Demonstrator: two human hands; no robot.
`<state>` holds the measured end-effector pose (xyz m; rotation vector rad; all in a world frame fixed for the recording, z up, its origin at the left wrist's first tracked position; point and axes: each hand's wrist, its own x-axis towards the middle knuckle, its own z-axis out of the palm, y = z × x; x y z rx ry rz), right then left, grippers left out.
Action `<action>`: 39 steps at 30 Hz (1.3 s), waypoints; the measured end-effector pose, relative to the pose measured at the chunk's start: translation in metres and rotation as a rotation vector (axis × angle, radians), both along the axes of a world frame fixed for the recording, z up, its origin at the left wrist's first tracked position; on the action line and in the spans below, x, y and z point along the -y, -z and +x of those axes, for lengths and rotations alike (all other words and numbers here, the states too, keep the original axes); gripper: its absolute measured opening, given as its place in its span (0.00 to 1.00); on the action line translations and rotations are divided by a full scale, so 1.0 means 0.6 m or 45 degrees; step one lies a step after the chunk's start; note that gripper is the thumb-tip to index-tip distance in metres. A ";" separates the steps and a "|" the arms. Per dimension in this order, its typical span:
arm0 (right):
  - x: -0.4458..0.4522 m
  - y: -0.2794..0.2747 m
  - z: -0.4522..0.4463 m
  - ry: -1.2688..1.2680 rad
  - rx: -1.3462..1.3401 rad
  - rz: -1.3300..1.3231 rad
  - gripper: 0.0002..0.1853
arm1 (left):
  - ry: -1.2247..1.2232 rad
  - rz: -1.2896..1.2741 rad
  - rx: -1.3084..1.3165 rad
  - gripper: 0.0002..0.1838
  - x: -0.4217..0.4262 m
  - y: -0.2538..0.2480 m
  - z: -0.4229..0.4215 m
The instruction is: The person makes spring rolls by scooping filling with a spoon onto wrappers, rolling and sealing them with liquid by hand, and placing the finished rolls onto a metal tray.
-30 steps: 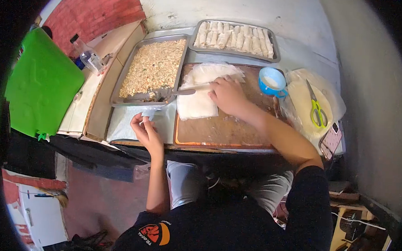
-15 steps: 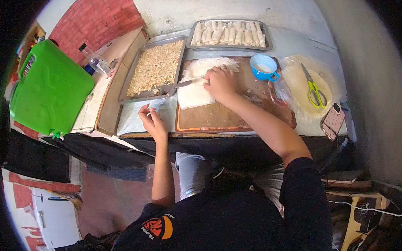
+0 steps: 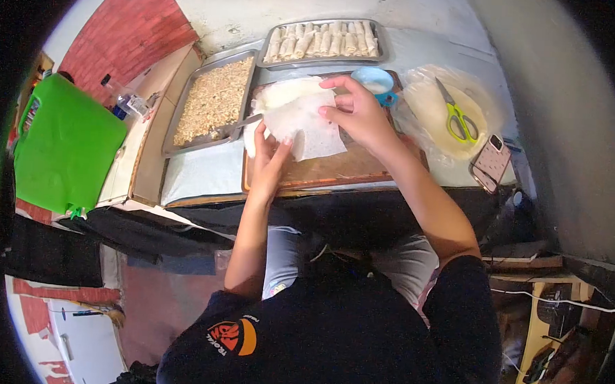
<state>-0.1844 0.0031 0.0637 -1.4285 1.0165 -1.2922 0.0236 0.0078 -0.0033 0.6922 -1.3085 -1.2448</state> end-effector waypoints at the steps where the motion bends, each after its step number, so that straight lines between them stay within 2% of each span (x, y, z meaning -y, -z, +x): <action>1: -0.011 -0.001 -0.006 0.023 -0.007 -0.016 0.23 | 0.040 0.024 -0.060 0.35 0.006 0.000 -0.020; 3: -0.020 0.002 -0.020 0.096 -0.075 -0.034 0.23 | 0.089 0.157 -0.180 0.36 0.012 0.001 -0.049; 6: -0.020 0.046 -0.054 0.201 -0.250 -0.033 0.23 | -0.050 0.142 0.386 0.35 0.005 -0.001 -0.053; 8: -0.001 0.106 -0.072 0.216 -0.353 -0.036 0.22 | -0.191 -0.077 0.608 0.38 0.011 0.025 -0.061; 10: -0.007 0.110 -0.065 0.322 -0.576 -0.119 0.21 | -0.296 -0.212 0.801 0.39 0.004 0.021 -0.069; 11: -0.010 0.110 -0.060 0.364 -0.663 -0.171 0.20 | -0.324 -0.152 0.797 0.35 0.002 0.019 -0.074; 12: -0.009 0.105 -0.053 0.408 -0.752 -0.225 0.19 | -0.446 -0.308 0.977 0.32 0.000 0.020 -0.073; 14: 0.007 0.108 -0.044 0.599 -1.031 -0.582 0.15 | -0.692 -0.629 1.327 0.25 -0.005 0.020 -0.069; 15: 0.015 0.108 -0.038 0.696 -1.166 -0.763 0.13 | -0.691 -0.601 1.330 0.22 -0.006 0.021 -0.068; 18: 0.077 0.069 0.001 0.454 -0.929 -0.694 0.07 | -0.673 -0.526 1.347 0.15 -0.013 0.025 -0.065; 21: 0.198 0.126 0.010 0.525 -1.141 -0.836 0.06 | -0.624 -0.536 1.374 0.16 -0.019 0.021 -0.062; 24: 0.233 0.141 0.022 0.507 -1.642 -0.582 0.08 | -0.693 -0.599 1.184 0.16 -0.036 0.009 -0.053; 28: 0.223 0.129 0.032 0.693 -1.373 -0.631 0.07 | -0.688 -0.533 0.981 0.17 -0.059 0.012 -0.006; 33: 0.188 0.090 0.036 0.587 -1.023 -0.563 0.08 | -0.733 -0.428 0.864 0.10 -0.066 0.001 0.027; 36: 0.128 0.039 0.022 0.504 -0.815 -0.779 0.07 | -0.743 -0.479 0.741 0.08 -0.049 -0.013 0.052; 37: 0.094 0.012 0.018 0.455 -0.832 -0.713 0.07 | -0.713 -0.431 0.628 0.07 -0.046 -0.022 0.054; 39: 0.019 -0.041 0.004 0.361 -0.866 -0.571 0.07 | -0.717 -0.553 0.698 0.16 -0.036 -0.048 0.046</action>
